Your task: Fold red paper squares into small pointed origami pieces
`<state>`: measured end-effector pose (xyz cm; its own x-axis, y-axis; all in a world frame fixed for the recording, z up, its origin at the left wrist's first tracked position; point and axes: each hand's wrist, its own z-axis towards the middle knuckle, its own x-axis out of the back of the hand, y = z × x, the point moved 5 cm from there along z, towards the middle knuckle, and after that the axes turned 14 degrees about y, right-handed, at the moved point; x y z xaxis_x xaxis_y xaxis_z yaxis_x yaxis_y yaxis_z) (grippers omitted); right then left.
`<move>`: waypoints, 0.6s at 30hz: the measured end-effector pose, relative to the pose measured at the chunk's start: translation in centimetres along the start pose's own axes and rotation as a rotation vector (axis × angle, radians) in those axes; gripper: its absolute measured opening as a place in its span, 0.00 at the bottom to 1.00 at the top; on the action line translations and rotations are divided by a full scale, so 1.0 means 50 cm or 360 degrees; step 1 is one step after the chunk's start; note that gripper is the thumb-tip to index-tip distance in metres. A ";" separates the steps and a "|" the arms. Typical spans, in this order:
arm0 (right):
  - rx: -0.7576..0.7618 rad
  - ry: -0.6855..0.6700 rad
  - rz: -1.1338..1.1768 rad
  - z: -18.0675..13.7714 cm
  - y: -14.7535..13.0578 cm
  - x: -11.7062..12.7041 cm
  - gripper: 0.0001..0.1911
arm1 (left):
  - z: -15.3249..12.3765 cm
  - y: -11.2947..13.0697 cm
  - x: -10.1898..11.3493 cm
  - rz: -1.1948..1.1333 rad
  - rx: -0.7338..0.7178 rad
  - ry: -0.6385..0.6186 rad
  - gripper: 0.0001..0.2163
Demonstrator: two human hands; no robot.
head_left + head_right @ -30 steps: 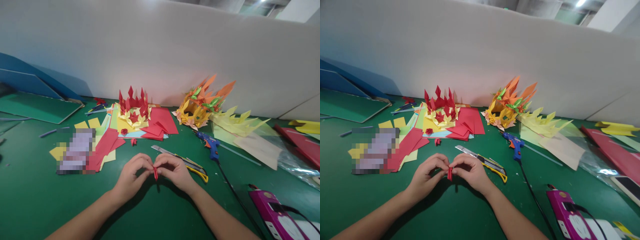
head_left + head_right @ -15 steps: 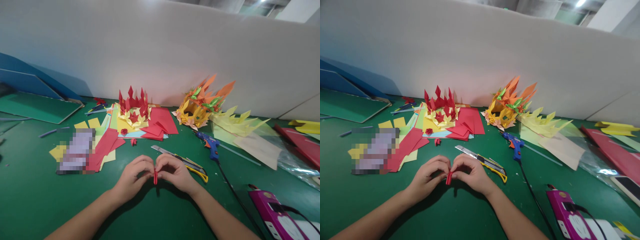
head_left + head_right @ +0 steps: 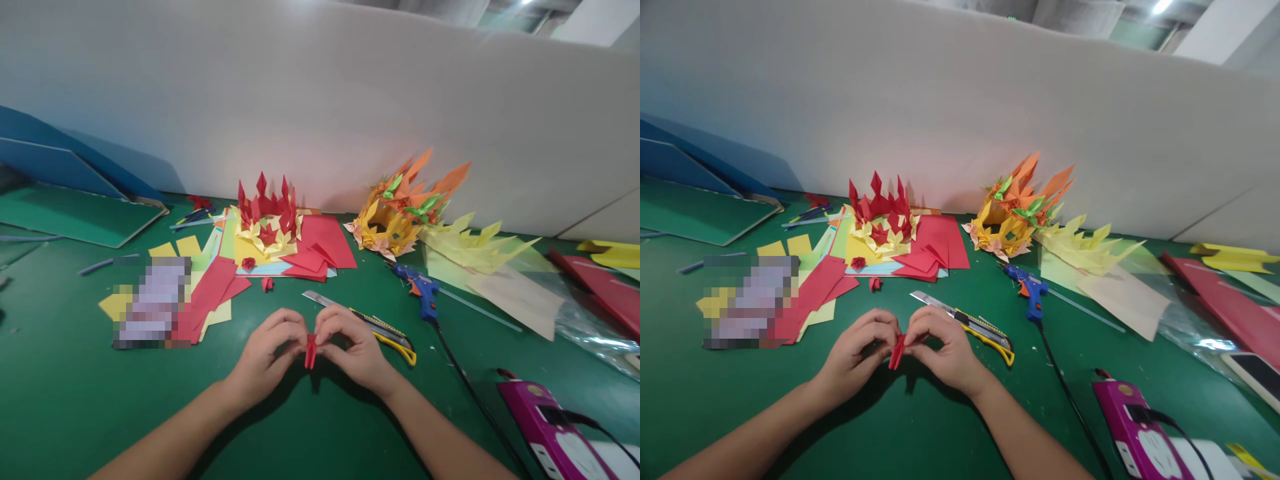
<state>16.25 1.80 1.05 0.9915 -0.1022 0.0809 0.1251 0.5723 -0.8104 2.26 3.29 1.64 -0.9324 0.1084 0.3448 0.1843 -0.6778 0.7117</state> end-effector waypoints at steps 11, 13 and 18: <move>0.0067 -0.0278 -0.0170 -0.001 0.000 -0.004 0.08 | 0.006 -0.008 -0.011 -0.0086 0.0129 -0.0288 0.07; 0.0080 -0.0262 -0.0165 -0.001 -0.001 -0.004 0.08 | 0.005 -0.009 -0.012 -0.0092 0.0128 -0.0315 0.06; 0.0169 -0.0164 -0.0239 -0.002 -0.007 -0.002 0.06 | 0.003 -0.018 -0.010 -0.0044 0.0168 -0.0293 0.06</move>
<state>16.10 1.53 1.28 0.9593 -0.1124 0.2592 0.2694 0.6402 -0.7194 2.61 3.93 0.92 -0.8669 0.2636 0.4230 0.1998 -0.5937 0.7795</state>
